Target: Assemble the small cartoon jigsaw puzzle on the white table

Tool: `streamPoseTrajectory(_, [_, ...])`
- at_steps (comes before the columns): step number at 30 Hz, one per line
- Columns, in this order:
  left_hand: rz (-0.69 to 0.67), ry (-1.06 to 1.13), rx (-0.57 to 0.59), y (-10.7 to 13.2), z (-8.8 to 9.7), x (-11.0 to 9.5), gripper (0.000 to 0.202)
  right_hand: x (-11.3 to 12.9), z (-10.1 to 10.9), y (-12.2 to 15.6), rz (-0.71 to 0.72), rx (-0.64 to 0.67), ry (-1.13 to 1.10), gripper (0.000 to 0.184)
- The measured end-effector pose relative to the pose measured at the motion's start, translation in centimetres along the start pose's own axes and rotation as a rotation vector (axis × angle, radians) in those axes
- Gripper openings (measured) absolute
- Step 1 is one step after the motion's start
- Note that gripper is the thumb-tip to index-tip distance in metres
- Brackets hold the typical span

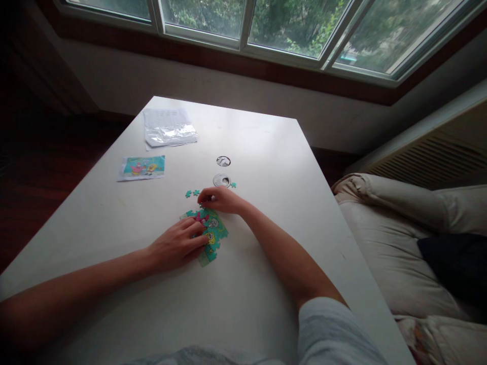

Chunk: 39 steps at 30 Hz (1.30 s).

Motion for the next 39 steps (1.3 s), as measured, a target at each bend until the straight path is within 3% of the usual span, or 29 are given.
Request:
streamPoseTrajectory(6, [0.052, 0.000, -0.016, 0.07, -0.13, 0.50, 0.009, 0.30, -0.22, -0.19, 0.017, 0.006, 0.029, 0.011])
streamPoseTrajectory(13, [0.033, 0.004, -0.030, -0.02, -0.02, 0.33, 0.012, 0.25, 0.28, -0.35, 0.010, -0.083, 0.090, 0.009])
streamPoseTrajectory(39, [0.040, 0.000, 0.010, -0.25, -0.17, 0.48, 0.020, 0.62, 0.01, -0.69, 0.011, -0.138, 0.447, 0.006])
Point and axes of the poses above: each hand's wrist, its own y-axis away from the middle knuckle, its own z-axis out of the back of the hand, x = y × z, the point moved 10 cm from there along -y, towards the middle knuckle, and after that the axes turned 3 degrees about -y, right-handed, at the moved point
